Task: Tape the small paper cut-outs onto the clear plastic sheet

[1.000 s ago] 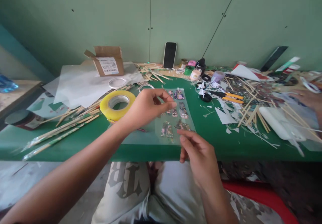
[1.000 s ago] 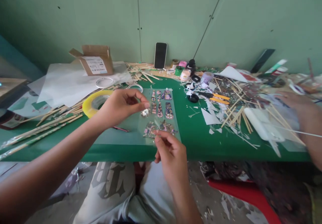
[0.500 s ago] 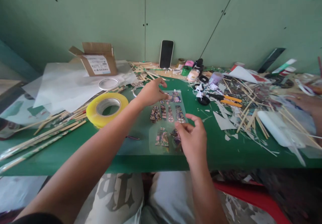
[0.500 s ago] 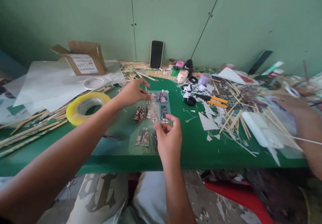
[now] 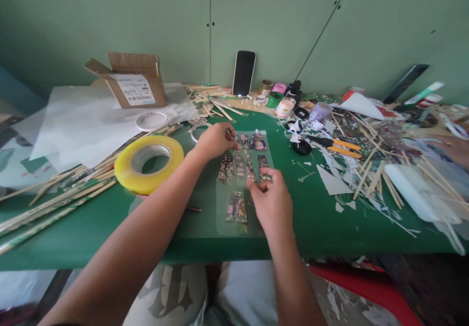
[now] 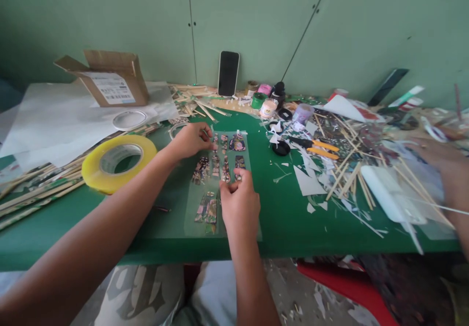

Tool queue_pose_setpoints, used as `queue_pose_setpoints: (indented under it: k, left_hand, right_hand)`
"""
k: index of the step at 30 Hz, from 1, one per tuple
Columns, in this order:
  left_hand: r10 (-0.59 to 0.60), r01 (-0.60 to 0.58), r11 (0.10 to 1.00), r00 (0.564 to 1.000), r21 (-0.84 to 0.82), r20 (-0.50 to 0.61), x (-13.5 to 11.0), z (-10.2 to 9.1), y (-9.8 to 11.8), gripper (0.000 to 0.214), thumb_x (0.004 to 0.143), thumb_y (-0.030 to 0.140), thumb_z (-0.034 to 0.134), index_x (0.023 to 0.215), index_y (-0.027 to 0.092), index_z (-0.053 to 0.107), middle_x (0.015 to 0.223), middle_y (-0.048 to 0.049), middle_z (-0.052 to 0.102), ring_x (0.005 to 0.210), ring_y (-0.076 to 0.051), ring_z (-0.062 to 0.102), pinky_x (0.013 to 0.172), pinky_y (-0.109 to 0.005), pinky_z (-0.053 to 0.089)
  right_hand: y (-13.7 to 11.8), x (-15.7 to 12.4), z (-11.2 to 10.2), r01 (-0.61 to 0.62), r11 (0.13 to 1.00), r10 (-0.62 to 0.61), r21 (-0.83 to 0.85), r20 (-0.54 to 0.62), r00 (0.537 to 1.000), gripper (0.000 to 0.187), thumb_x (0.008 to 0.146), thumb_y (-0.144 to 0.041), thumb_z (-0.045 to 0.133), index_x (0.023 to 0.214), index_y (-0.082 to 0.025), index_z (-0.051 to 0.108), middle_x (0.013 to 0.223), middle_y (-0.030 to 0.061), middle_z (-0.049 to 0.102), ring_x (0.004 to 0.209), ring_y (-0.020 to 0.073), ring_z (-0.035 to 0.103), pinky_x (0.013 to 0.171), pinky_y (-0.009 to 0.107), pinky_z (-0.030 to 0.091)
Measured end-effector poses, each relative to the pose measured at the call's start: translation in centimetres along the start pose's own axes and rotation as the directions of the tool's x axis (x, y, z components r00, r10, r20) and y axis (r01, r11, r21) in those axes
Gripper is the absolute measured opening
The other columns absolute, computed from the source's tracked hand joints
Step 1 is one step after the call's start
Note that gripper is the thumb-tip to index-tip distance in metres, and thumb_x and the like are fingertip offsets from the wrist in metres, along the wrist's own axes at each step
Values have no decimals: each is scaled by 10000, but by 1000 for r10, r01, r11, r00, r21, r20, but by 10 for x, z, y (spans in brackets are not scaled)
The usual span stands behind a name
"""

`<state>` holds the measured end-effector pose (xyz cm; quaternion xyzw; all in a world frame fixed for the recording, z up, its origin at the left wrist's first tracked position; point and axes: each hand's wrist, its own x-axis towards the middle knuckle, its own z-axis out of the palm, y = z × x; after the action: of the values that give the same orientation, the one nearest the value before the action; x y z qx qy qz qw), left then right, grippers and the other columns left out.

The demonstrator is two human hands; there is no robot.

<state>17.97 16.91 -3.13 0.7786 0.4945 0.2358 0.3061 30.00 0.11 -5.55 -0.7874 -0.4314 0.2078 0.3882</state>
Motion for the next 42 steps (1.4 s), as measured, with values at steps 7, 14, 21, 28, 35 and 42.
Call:
queue_pose_setpoints:
  k: [7, 14, 21, 28, 35, 42]
  left_hand:
    - [-4, 4, 995, 1000, 99, 2, -5, 6, 1, 239, 625, 290, 810, 788, 207, 657, 738, 9, 665, 706, -162, 608, 685, -291, 399]
    - [-8, 9, 989, 1000, 149, -14, -7, 8, 6, 212, 638, 284, 816, 766, 219, 660, 728, 4, 671, 749, -193, 629, 731, -313, 418]
    - [0, 2, 984, 1000, 179, -13, -9, 8, 6, 205, 656, 295, 812, 783, 221, 669, 752, 3, 690, 769, -200, 642, 751, -319, 423]
    - [28, -24, 983, 999, 182, -18, -10, 10, 6, 184, 675, 263, 800, 789, 214, 665, 782, 7, 703, 779, -191, 643, 775, -320, 414]
    - [44, -38, 979, 999, 198, -27, -11, 10, 3, 213, 672, 285, 808, 828, 212, 683, 812, -5, 700, 819, -216, 647, 808, -346, 406]
    - [42, -46, 962, 999, 270, 17, -11, 7, 7, 156, 735, 267, 747, 873, 211, 699, 866, -17, 728, 856, -220, 659, 821, -348, 424]
  right_hand:
    - [0, -4, 2, 50, 989, -53, -136, -19, 998, 334, 794, -329, 603, 1108, -216, 586, 681, -5, 689, 692, 236, 663, 613, 301, 355]
    - [-4, -4, 1, 61, 973, -65, -223, -13, 998, 316, 807, -293, 617, 1113, -220, 586, 700, -1, 705, 703, 248, 678, 621, 307, 368]
    - [-3, 0, 0, 59, 968, -62, -243, -5, 998, 310, 791, -314, 628, 1086, -228, 588, 682, -5, 706, 668, 239, 677, 568, 299, 354]
    - [-9, 3, -4, 36, 960, -20, -277, 60, 998, 300, 806, -289, 622, 1096, -222, 590, 728, 11, 724, 716, 251, 680, 581, 303, 349]
    - [-16, 4, -8, 32, 932, 12, -360, 120, 993, 295, 842, -281, 600, 1129, -217, 575, 787, 39, 736, 755, 264, 683, 569, 300, 334]
    - [-18, 7, -8, 44, 915, 19, -402, 151, 988, 306, 846, -251, 590, 1147, -203, 572, 805, 55, 733, 795, 266, 692, 589, 300, 366]
